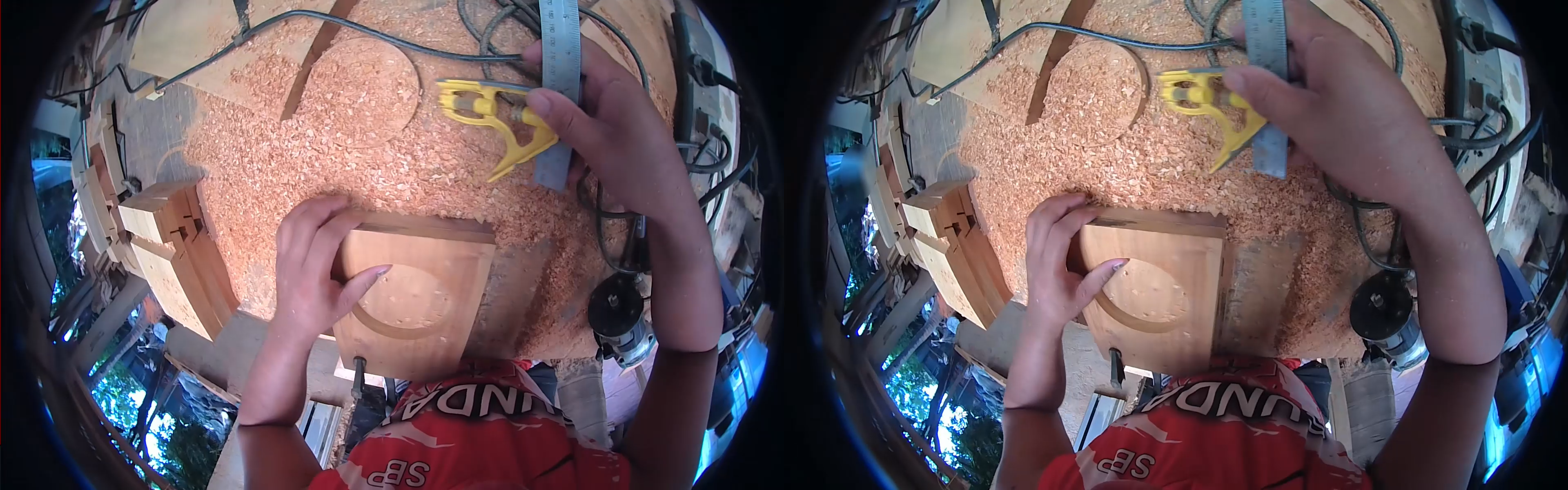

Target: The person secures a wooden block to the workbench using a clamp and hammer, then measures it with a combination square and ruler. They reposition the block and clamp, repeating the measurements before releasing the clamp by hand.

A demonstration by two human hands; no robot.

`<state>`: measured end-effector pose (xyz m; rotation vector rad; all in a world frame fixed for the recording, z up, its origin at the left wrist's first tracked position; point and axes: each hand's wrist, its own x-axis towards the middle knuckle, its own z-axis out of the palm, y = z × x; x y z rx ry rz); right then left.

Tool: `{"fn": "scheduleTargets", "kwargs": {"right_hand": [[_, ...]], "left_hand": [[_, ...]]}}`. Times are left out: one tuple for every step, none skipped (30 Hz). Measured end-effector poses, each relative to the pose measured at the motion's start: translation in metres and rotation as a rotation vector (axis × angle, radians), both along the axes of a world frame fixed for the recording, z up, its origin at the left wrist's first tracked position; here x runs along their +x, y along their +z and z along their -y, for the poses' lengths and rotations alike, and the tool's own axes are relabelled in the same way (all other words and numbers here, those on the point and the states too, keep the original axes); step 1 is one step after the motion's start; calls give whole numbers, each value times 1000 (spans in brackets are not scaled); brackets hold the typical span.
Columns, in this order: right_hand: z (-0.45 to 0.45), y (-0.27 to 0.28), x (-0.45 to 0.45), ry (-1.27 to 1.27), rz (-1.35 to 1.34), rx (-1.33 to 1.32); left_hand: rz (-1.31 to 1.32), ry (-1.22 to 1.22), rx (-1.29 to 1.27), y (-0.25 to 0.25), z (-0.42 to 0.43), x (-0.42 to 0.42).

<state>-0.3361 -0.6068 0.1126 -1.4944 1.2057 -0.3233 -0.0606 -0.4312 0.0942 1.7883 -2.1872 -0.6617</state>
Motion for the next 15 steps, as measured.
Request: {"fn": "scheduleTargets", "kwargs": {"right_hand": [[2,5,-5,12,-32,20],[3,7,-9,24,-64,37],[4,6,-13,-1,-44,105],[-3,6,-14,-7,-45,101],[-15,8,-12,-77,-132,-163],[-24,10,-12,-147,-218,-428],[-28,13,-22,-14,-396,-722],[-37,15,-24,-18,-394,-725],[-50,15,-26,122,-321,-798],[-64,14,-27,262,-246,-869],[-80,15,-22,362,-206,-623],[-94,15,-16,457,-165,-375],[-105,9,-12,455,-166,-381],[-116,3,-8,406,-176,-346],[-124,-1,-6,358,-184,-315]], "left_hand": [[-7,-16,21,3,8,-4],[-9,-22,18,4,14,-7],[9,-94,24,5,19,-10],[29,-165,32,6,22,-12],[29,-169,29,6,24,-14],[49,-206,7,7,26,-16],[70,-242,-15,8,28,-18],[74,-244,-18,7,28,-21],[65,-250,-36,5,26,-24],[57,-255,-55,3,25,-26],[61,-256,-61,2,24,-26],[32,-259,-61,0,25,-25],[3,-262,-61,-1,26,-25],[7,-262,-69,-1,26,-26],[-13,-261,-82,1,27,-27]]}}
